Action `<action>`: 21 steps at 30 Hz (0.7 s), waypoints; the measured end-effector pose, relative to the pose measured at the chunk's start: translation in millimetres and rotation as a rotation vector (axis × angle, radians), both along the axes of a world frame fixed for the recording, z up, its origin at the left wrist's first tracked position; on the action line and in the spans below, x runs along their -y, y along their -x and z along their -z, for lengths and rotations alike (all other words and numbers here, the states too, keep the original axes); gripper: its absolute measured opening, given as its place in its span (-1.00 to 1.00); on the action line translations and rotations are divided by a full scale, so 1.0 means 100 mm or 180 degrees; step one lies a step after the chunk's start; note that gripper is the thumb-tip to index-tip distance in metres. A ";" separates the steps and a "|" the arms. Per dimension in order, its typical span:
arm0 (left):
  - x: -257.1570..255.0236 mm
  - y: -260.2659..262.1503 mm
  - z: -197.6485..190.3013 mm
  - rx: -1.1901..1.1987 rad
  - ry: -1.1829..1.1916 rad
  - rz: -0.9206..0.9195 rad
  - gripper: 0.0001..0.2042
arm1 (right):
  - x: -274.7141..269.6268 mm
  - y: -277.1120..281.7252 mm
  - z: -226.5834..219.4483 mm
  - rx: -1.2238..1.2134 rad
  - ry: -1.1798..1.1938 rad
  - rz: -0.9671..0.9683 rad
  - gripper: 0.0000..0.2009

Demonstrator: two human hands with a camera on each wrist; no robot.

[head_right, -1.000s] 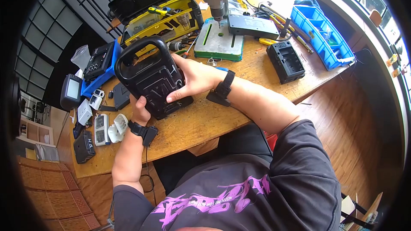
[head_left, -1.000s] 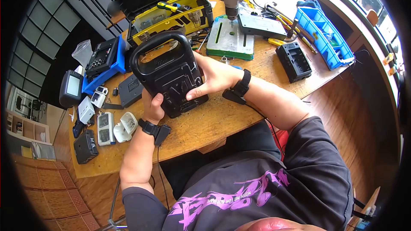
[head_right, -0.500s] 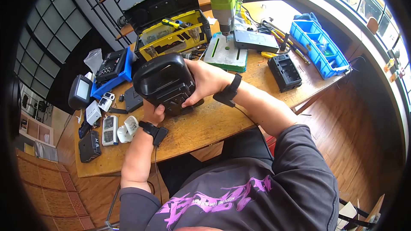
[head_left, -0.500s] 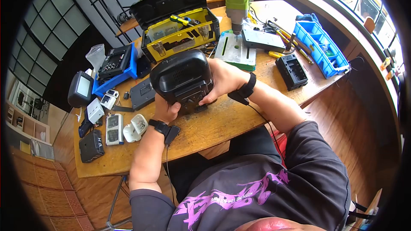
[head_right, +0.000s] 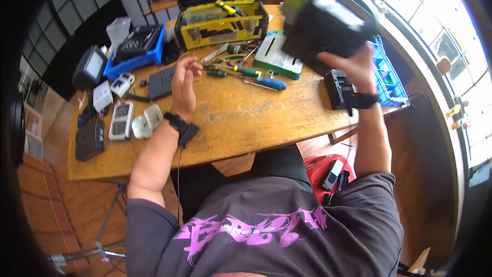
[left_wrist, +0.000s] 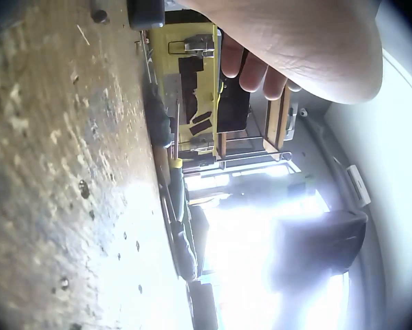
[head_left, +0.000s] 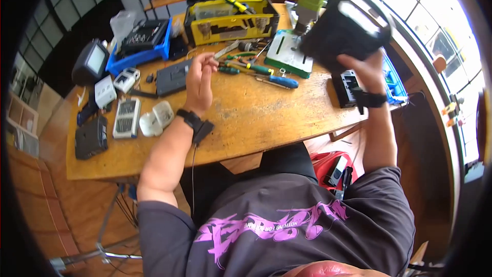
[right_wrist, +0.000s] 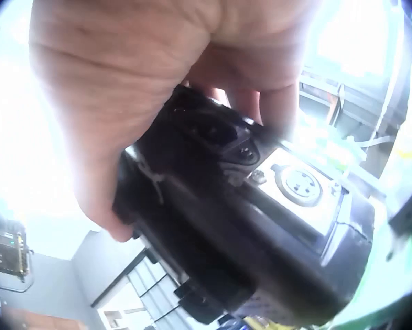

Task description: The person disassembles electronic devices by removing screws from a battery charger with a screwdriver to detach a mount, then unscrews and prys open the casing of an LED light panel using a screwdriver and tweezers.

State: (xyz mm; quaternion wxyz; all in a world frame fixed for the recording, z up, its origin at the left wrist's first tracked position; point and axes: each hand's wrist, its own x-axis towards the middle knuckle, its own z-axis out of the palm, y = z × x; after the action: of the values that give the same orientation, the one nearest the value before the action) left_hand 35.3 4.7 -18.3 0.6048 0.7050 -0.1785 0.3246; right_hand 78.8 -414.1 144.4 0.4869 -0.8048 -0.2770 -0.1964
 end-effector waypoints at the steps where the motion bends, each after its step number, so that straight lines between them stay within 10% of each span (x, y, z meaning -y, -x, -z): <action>1: -0.02 -0.01 0.01 0.0054 0.0020 -0.0066 -0.58 | 0.16 0.02 -0.04 0.0068 0.0229 0.0568 -0.45; 13: -0.05 -0.03 0.05 0.0053 -0.0245 -0.0221 -0.70 | 1.63 -0.06 0.52 0.0470 -0.0132 0.2058 -0.35; 21: -0.02 -0.01 0.04 0.0072 -0.0271 -0.0244 -0.69 | 1.65 0.01 0.90 0.0162 0.0402 0.2431 -0.25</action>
State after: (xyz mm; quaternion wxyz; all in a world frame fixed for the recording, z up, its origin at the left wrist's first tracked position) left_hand 36.7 6.7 -22.5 0.5593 0.7327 -0.1719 0.3476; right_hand 78.2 -578.7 54.0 0.3212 -0.8732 0.0191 -0.3660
